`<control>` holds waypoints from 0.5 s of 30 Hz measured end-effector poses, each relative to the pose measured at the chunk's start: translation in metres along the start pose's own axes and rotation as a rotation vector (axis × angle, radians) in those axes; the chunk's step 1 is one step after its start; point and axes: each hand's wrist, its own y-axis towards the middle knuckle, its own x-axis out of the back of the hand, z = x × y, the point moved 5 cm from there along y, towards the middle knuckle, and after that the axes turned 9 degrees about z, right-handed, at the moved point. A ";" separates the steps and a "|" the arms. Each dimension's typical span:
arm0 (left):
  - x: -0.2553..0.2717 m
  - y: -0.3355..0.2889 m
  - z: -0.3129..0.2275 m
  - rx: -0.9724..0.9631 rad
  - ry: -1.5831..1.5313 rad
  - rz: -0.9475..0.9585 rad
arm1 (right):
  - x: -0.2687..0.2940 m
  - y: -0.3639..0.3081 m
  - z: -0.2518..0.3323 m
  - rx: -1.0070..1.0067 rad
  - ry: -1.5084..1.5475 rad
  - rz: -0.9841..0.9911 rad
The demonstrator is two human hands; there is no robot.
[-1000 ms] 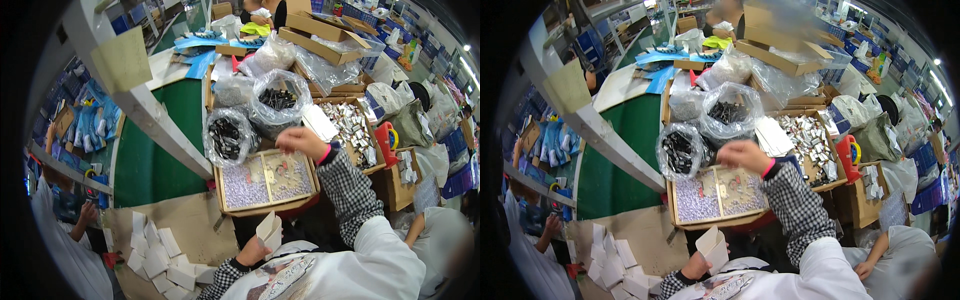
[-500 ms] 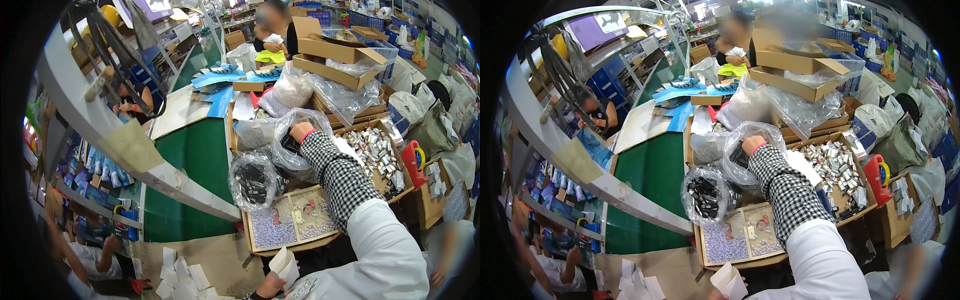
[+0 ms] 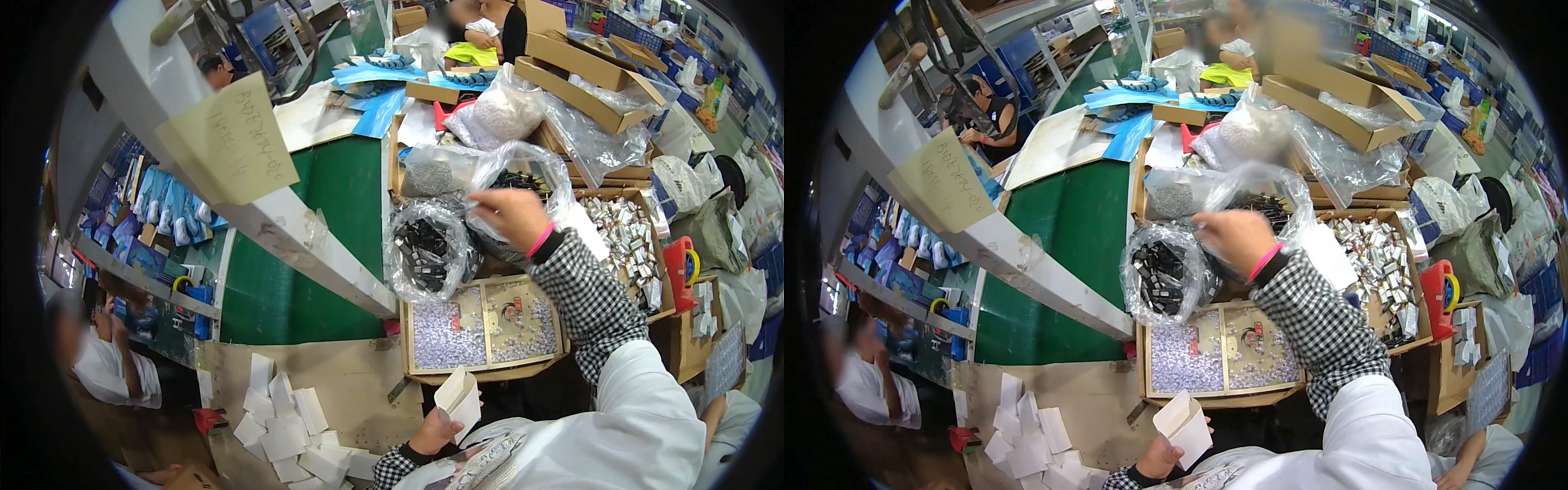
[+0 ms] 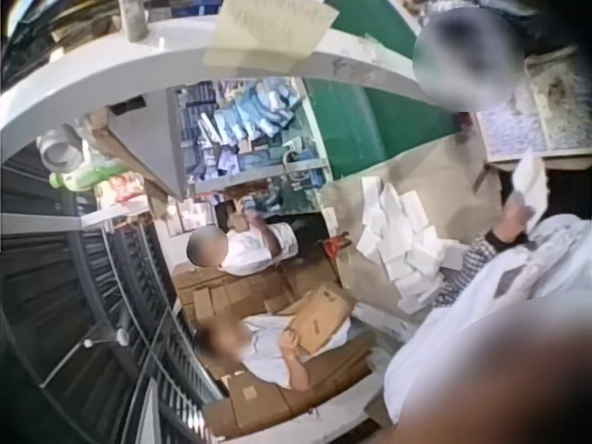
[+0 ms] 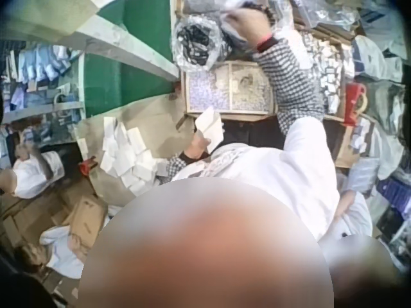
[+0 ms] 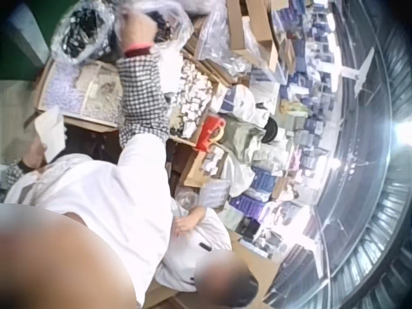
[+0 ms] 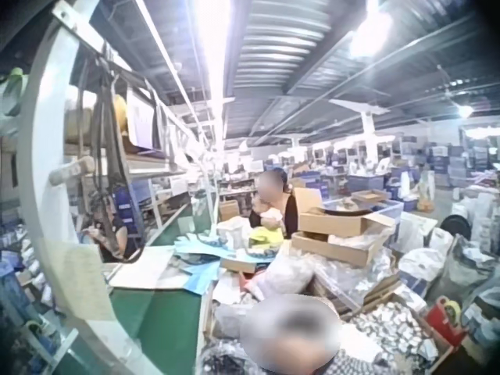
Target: The person assembles small components into white boxes at a factory workstation. They pick small parts from trays, place them into the boxes, and then move the filled boxes to a nearby pile.
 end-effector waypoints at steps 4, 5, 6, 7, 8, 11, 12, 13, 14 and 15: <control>-0.001 -0.006 -0.005 -0.018 -0.007 -0.039 | -0.072 0.005 0.033 0.125 0.054 0.130; 0.001 -0.008 -0.004 -0.016 -0.010 -0.041 | -0.095 0.008 0.030 0.028 0.092 0.225; 0.003 -0.010 -0.002 -0.003 -0.010 -0.053 | -0.115 0.012 0.029 0.010 0.071 0.293; 0.005 -0.012 -0.001 -0.021 -0.017 -0.053 | -0.136 0.014 0.023 -0.108 0.015 0.436; 0.007 -0.014 0.000 -0.028 -0.022 -0.061 | -0.152 0.012 0.022 -0.113 -0.002 0.500; 0.014 -0.021 0.005 -0.050 -0.082 -0.070 | -0.188 0.003 0.018 -0.174 -0.116 0.671; 0.016 -0.022 0.006 -0.051 -0.112 -0.070 | -0.194 0.005 0.022 -0.137 -0.205 0.614; 0.018 -0.022 0.007 -0.060 -0.088 -0.060 | -0.197 0.007 0.026 -0.095 -0.285 0.549; 0.019 -0.022 0.007 -0.065 -0.065 -0.051 | -0.202 0.009 0.027 -0.091 -0.317 0.543; 0.021 -0.021 0.007 -0.070 -0.041 -0.041 | -0.206 0.013 0.028 -0.127 -0.334 0.534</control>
